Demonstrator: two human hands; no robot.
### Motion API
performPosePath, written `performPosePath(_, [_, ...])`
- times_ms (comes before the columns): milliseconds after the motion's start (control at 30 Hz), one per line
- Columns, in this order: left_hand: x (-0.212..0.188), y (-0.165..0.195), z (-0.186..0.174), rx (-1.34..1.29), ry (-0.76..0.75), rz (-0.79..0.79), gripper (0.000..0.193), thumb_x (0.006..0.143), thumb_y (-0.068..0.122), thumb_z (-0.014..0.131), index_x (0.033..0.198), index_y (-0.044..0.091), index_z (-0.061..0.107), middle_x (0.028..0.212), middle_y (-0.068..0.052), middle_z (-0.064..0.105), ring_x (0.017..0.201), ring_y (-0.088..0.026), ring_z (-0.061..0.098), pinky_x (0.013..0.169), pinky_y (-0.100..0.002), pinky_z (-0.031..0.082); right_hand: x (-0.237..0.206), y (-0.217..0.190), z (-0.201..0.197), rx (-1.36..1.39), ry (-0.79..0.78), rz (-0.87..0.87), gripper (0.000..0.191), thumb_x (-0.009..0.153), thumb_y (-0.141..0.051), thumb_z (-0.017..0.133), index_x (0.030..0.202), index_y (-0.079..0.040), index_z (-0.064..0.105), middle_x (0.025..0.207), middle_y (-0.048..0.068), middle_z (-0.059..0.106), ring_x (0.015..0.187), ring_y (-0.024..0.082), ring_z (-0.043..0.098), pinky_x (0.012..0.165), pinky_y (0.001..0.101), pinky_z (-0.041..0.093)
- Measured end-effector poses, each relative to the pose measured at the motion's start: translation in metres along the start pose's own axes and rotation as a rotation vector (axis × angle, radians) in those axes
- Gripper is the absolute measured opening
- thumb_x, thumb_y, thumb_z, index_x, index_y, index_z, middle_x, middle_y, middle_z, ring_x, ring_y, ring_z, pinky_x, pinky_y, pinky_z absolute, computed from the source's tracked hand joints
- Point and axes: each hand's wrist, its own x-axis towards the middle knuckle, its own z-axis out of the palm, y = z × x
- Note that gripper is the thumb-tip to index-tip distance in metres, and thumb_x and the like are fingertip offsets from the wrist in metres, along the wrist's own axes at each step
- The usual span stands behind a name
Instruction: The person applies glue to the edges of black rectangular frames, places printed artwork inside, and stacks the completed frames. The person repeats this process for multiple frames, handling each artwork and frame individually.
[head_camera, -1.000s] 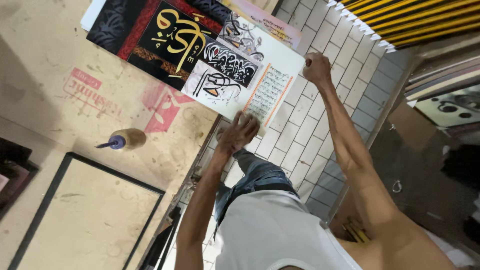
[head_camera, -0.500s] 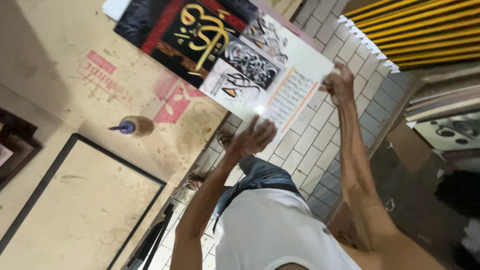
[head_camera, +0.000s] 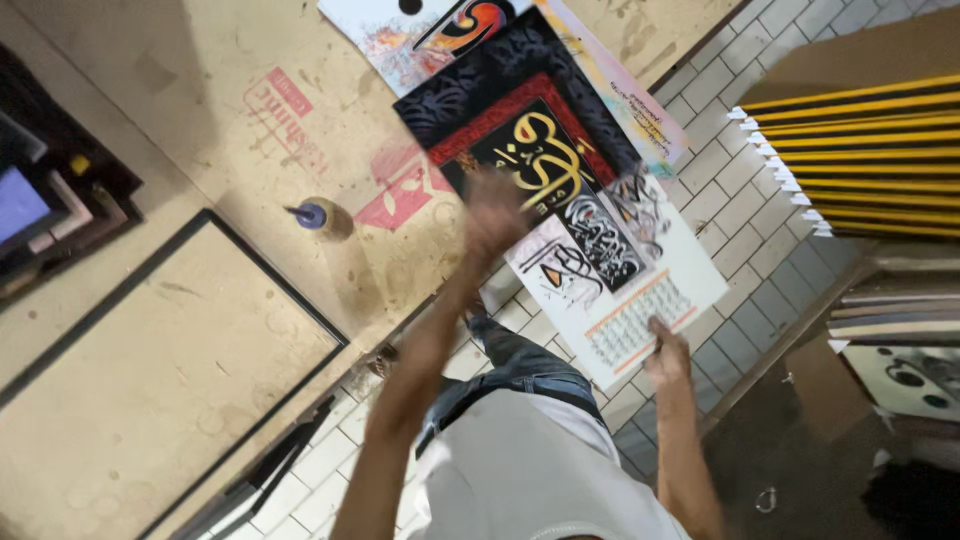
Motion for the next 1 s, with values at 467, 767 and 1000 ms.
performPosePath(467, [0.009,-0.082,-0.019,-0.266,-0.075,-0.666,0.022,0.085,0.021,0.079,0.102,0.007,0.078,0.101,-0.022,0.073,0.099,-0.038,0.066,0.095,-0.051,0.049,0.022,-0.052,-0.097,0.185,-0.113,-0.305,0.051,0.093,-0.005,0.062,0.143,0.001,0.057,0.146,0.020,0.059,0.137,0.041,0.056,0.115,0.0660,0.040])
performPosePath(767, [-0.125,-0.080,-0.265,-0.517,0.611,-0.734,0.020,0.094,-0.002,0.078,0.112,0.006,0.078,0.099,-0.006,0.069,0.087,-0.014,0.063,0.074,-0.026,0.052,0.014,-0.095,0.041,0.164,-0.440,-0.479,0.056,0.088,-0.002,0.058,0.144,0.005,0.056,0.136,0.018,0.066,0.122,0.031,0.068,0.104,0.0471,0.058])
performPosePath(1000, [-0.384,-0.122,-0.420,-0.331,1.208,-0.957,0.021,0.103,-0.004,0.064,0.121,-0.003,0.073,0.107,-0.006,0.068,0.101,-0.016,0.068,0.091,-0.029,0.058,-0.093,0.002,0.227,-0.184,-0.764,-0.587,0.047,0.085,0.015,0.054,0.132,0.016,0.062,0.117,0.020,0.069,0.101,0.024,0.071,0.093,0.0329,0.062])
